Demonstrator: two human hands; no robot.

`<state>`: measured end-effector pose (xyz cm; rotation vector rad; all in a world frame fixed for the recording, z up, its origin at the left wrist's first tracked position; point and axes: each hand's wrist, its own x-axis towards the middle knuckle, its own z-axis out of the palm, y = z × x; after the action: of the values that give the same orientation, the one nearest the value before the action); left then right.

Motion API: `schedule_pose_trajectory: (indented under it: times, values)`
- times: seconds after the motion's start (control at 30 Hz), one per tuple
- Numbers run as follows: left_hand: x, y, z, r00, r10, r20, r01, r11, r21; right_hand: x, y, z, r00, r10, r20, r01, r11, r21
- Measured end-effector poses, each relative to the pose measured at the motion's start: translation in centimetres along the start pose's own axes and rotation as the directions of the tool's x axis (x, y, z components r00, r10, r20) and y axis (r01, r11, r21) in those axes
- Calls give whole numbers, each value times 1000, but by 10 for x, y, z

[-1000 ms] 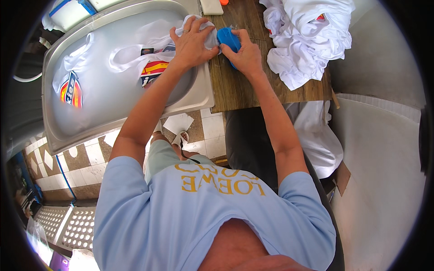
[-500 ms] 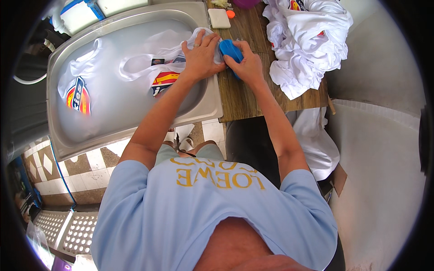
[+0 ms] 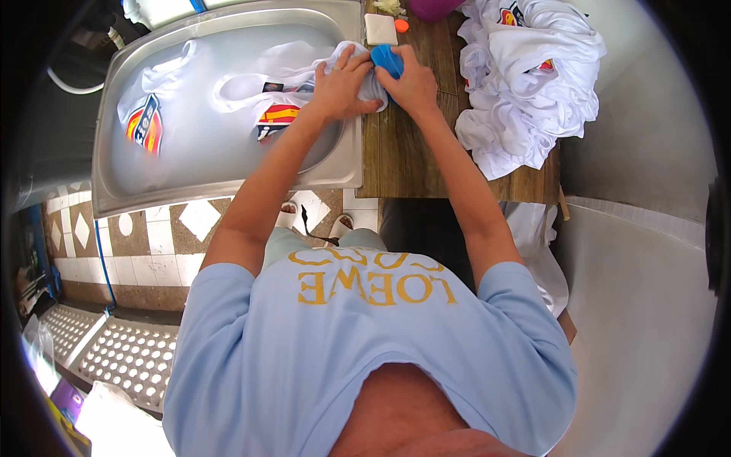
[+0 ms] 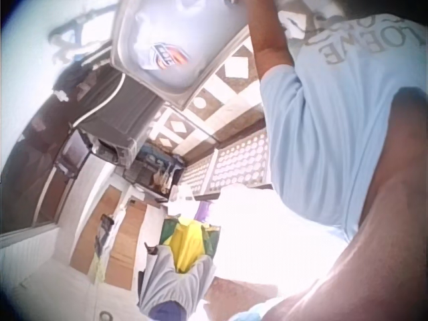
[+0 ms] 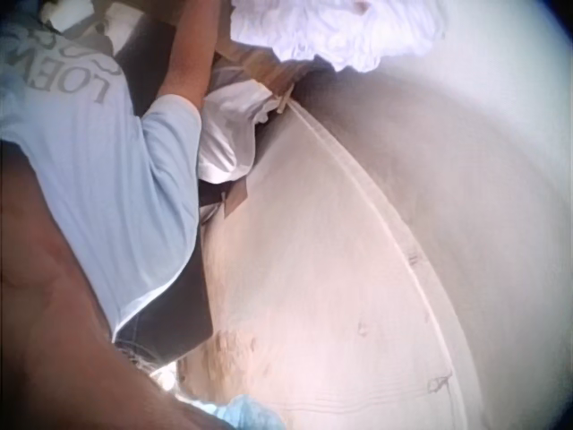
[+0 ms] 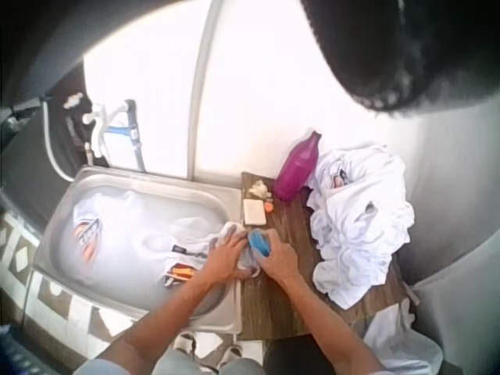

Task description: The person washes a white t-shirt by hand in a sink, applying soap from a bottle and scrubbing the fabric with their hands and a brush.

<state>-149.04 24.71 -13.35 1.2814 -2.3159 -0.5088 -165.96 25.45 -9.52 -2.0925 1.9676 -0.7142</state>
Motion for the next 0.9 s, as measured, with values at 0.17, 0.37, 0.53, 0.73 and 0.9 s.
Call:
schedule_pose_trajectory:
  times: [0.17, 0.37, 0.53, 0.73, 0.9]
  values:
    - [-4, -3, 1, 1000, -20, 20, 19, 999, 43, -37, 10, -5, 995, -99, -4, 99, 992, 81]
    - [-2, -2, -3, 998, -16, 56, 13, 998, 54, -44, 4, -14, 993, -88, 74, 82, 994, 75]
    - [3, 3, 0, 997, -5, 71, 4, 1000, 14, -12, 11, 2, 997, -57, -48, 59, 998, 34]
    - [-2, -10, 3, 999, -12, 40, 12, 1000, 19, -67, -3, -12, 999, -6, 47, -1, 990, 143]
    - [3, 3, 0, 999, 9, 48, -8, 1000, -18, -16, 2, 0, 999, -15, -47, 15, 1000, -2]
